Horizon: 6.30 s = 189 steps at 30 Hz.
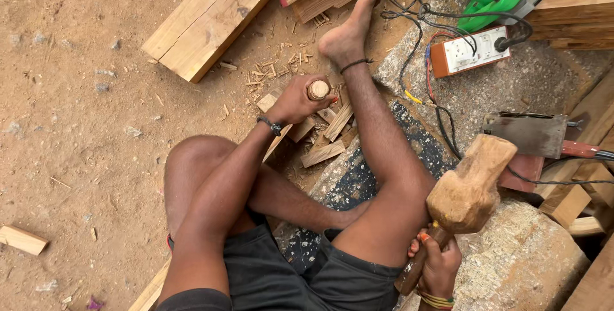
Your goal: The person sits on the ground and uses a wooden mallet to strike a chisel, shaping a small cylindrical piece of wood held between their legs. Wood shavings accumulate around the work area as the person repeatedly chips away at the wood.
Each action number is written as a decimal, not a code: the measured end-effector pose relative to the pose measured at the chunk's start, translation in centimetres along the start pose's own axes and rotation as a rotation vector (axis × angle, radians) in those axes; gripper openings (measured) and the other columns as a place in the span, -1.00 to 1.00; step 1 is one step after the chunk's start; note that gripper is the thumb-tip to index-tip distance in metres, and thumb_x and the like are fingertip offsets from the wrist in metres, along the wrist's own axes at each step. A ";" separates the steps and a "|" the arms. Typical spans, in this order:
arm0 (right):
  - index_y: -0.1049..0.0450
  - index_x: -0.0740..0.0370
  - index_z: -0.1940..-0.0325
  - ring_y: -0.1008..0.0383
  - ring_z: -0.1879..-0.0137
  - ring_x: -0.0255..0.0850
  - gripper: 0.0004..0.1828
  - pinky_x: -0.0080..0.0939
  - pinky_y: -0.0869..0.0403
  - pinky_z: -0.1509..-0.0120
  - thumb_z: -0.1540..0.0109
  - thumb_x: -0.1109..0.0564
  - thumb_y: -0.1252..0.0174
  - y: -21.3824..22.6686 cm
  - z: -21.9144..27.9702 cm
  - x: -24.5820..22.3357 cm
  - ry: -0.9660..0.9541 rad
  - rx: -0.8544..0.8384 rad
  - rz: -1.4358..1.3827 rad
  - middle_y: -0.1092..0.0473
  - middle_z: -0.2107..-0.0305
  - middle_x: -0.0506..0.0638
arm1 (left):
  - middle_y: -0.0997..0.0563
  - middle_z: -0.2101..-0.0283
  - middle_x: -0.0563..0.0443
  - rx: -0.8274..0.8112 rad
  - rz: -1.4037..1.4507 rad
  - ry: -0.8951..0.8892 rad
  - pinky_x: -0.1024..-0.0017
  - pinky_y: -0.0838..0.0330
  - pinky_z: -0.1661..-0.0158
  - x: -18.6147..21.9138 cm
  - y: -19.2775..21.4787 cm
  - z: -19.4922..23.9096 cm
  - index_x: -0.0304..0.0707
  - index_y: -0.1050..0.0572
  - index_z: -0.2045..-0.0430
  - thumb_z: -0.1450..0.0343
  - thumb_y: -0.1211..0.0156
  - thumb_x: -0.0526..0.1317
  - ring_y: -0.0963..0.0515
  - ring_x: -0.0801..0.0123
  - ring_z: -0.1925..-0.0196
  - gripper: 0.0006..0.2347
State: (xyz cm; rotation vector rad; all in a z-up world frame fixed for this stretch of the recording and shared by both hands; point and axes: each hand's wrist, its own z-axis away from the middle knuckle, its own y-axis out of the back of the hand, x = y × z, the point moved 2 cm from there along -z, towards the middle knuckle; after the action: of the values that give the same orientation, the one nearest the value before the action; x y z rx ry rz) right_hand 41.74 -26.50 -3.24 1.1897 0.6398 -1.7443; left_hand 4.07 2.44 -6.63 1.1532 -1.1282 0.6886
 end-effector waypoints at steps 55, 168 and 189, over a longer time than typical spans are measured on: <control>-0.55 0.35 0.17 -0.53 0.29 0.31 -0.54 0.23 -0.49 0.21 -0.03 -0.01 -0.50 -12.6 -4.7 -13.9 1.009 0.058 1.295 -0.50 0.42 0.35 | -0.65 0.13 -0.07 0.055 0.186 0.069 0.26 -0.46 0.14 -2.1 -2.8 0.7 -0.08 -0.52 0.03 -0.36 -0.40 0.02 -0.72 0.30 0.27 -0.62; -0.49 0.48 0.09 -0.53 0.31 -0.14 -0.80 -0.17 -0.50 0.15 -0.26 0.35 -0.34 -7.8 2.2 -5.4 0.780 0.002 0.284 -0.51 0.34 0.17 | -0.62 0.33 0.07 0.246 0.049 -0.016 0.32 -0.49 0.17 -2.5 -0.2 7.4 -0.17 -0.53 0.42 -0.39 -0.40 -0.05 -0.58 0.37 0.25 -0.78; -0.30 0.28 -0.09 -0.42 0.49 -0.24 -0.77 -0.13 -0.54 0.36 -0.45 0.35 -0.22 -12.0 3.7 -17.4 0.991 -0.260 -0.499 -0.42 0.45 0.07 | -0.64 0.37 0.00 0.225 0.104 -0.066 0.34 -0.47 0.22 -0.7 -0.2 7.4 -0.25 -0.52 0.44 -0.37 -0.41 -0.05 -0.58 0.37 0.29 -0.74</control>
State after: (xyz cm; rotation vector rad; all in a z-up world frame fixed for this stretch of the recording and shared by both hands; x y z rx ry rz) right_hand 31.77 -17.20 13.27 1.7801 1.8091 -1.2724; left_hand 1.59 -4.49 -7.37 1.3223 -1.1947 0.8807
